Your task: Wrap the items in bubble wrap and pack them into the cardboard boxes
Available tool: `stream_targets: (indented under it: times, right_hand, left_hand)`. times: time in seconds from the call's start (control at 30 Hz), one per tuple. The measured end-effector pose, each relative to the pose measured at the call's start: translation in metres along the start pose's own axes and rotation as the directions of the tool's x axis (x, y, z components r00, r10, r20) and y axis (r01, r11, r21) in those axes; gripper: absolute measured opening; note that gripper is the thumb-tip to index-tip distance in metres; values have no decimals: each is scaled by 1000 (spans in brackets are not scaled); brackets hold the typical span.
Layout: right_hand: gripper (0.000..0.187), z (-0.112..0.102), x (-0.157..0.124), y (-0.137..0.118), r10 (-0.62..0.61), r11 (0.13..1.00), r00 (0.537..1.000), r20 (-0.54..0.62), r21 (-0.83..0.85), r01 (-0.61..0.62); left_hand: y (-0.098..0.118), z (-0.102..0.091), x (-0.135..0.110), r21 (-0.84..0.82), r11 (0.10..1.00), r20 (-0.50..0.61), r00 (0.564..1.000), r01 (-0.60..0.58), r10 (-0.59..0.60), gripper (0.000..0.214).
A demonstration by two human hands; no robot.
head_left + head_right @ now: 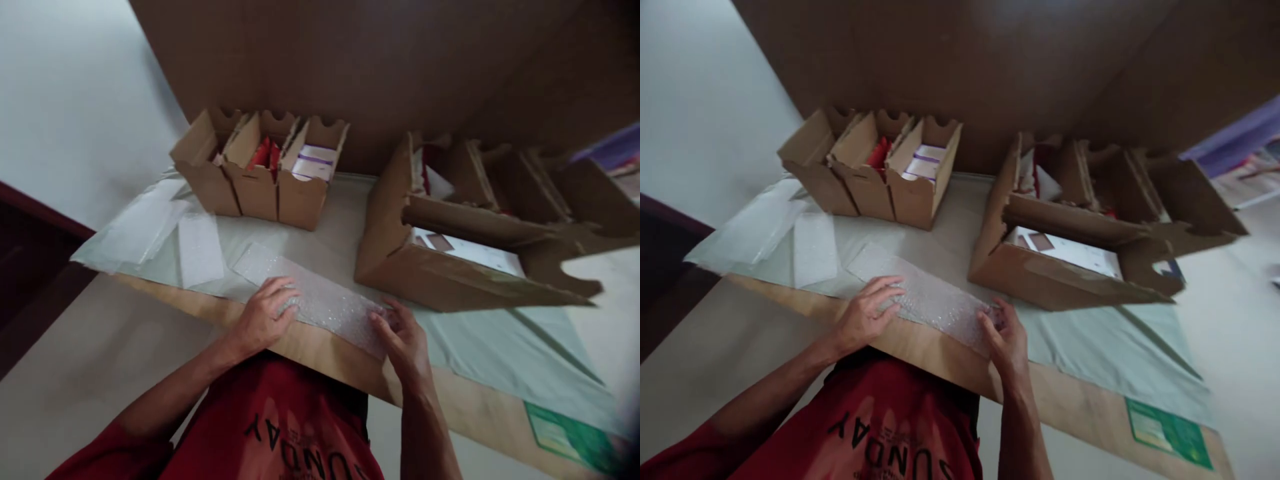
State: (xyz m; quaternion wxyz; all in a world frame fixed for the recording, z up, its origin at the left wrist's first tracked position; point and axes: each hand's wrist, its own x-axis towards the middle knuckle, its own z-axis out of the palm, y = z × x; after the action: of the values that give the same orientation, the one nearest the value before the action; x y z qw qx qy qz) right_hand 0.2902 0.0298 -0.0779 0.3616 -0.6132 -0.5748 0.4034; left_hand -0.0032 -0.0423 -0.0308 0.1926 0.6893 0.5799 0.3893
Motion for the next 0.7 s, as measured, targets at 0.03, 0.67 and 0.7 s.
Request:
stream_targets:
  times: [0.03,0.67,0.7]
  right_hand:
    - [58,-12,-3,4,-32,998,996,-88,-54,27]
    - [27,-27,-36,10,-431,809,889,153,-371,456]
    - [26,-32,-39,2,-386,857,911,146,-309,412]
  left_hand:
    - [-7,0,2,78,997,8,1000,-13,13,25]
    - [-42,-12,19,386,892,254,957,-234,141,19]
    - [-36,-17,19,342,906,225,958,-249,178,19]
